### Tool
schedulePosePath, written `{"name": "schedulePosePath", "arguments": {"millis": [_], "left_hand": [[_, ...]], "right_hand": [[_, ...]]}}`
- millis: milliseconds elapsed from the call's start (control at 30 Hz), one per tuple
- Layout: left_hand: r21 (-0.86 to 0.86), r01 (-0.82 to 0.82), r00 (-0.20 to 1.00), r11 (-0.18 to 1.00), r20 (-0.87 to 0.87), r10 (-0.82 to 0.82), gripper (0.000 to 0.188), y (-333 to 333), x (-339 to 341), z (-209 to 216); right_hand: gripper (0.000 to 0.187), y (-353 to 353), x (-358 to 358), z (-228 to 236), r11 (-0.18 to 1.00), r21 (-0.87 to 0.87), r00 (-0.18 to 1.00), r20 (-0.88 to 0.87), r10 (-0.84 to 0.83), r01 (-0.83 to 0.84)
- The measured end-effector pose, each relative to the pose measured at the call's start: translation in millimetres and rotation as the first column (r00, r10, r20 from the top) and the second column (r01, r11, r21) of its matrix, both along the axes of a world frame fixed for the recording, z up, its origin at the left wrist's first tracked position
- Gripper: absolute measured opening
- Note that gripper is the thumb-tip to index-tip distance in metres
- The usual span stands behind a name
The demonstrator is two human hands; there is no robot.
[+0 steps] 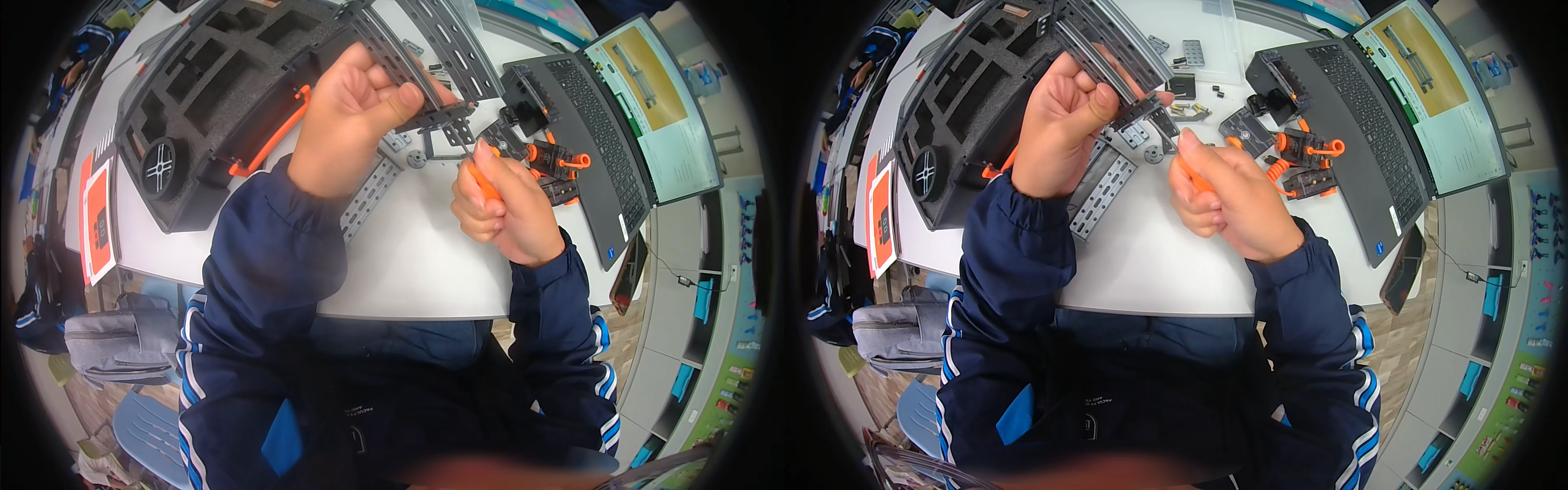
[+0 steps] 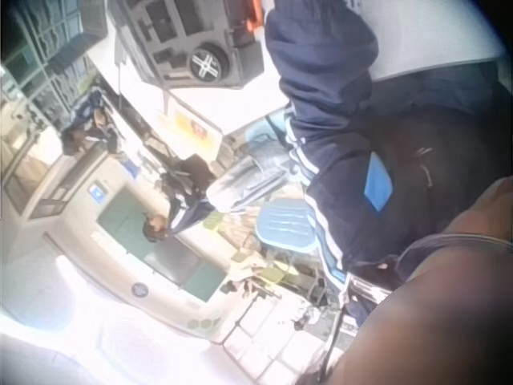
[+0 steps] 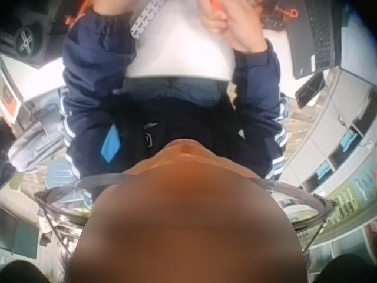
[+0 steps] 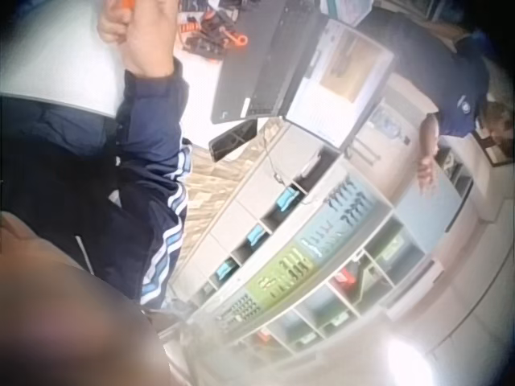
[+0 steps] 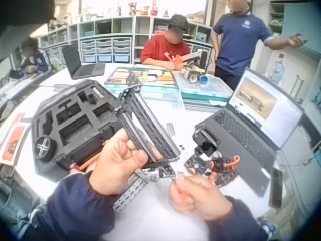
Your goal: The person assembles a metal frame using an orange screwdriver. They align metal brackets and rails, then tighten screws to secure the components together. The person repeatedly adjusts the frame and checks alignment while fastening multiple screws.
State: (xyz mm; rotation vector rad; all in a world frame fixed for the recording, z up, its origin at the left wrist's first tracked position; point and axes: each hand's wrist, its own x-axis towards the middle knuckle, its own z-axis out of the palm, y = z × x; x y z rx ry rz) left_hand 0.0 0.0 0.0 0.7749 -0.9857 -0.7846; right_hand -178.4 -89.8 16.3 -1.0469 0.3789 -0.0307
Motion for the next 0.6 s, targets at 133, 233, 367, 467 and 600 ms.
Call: {"name": "schedulePosePath", "arguments": {"millis": [133,233,367,467,600], "left_hand": [[-0.018,0.050,0.998,0.999,-0.034,-0.051,0.029,1,0,0],[0.013,0.006,0.998,1.000,-0.064,-0.005,0.028,0,-1,-1],[0.084,-0.074,0.995,0.994,-0.063,0.080,0.028,-2,-1,-2],[0.092,-0.077,0.994,0.993,-0.070,0.084,0.026,0,1,-1],[0.117,-0.074,0.993,0.990,-0.080,0.084,0.024,1,1,0]], "right_hand": [[0.053,0,-1,3,0.987,0.145,0.997,0.034,0.072,-0.076],[0.052,6,0,2,1.000,0.003,1.000,-0.018,-0.008,0.008],[0.040,9,3,-3,0.923,-0.283,0.965,0.049,-0.258,0.261],[0.024,15,9,-18,0.622,-0.646,0.895,0.269,-0.356,0.442],[0.015,8,10,-25,-0.009,-0.873,0.853,0.480,-0.205,0.488]]}}
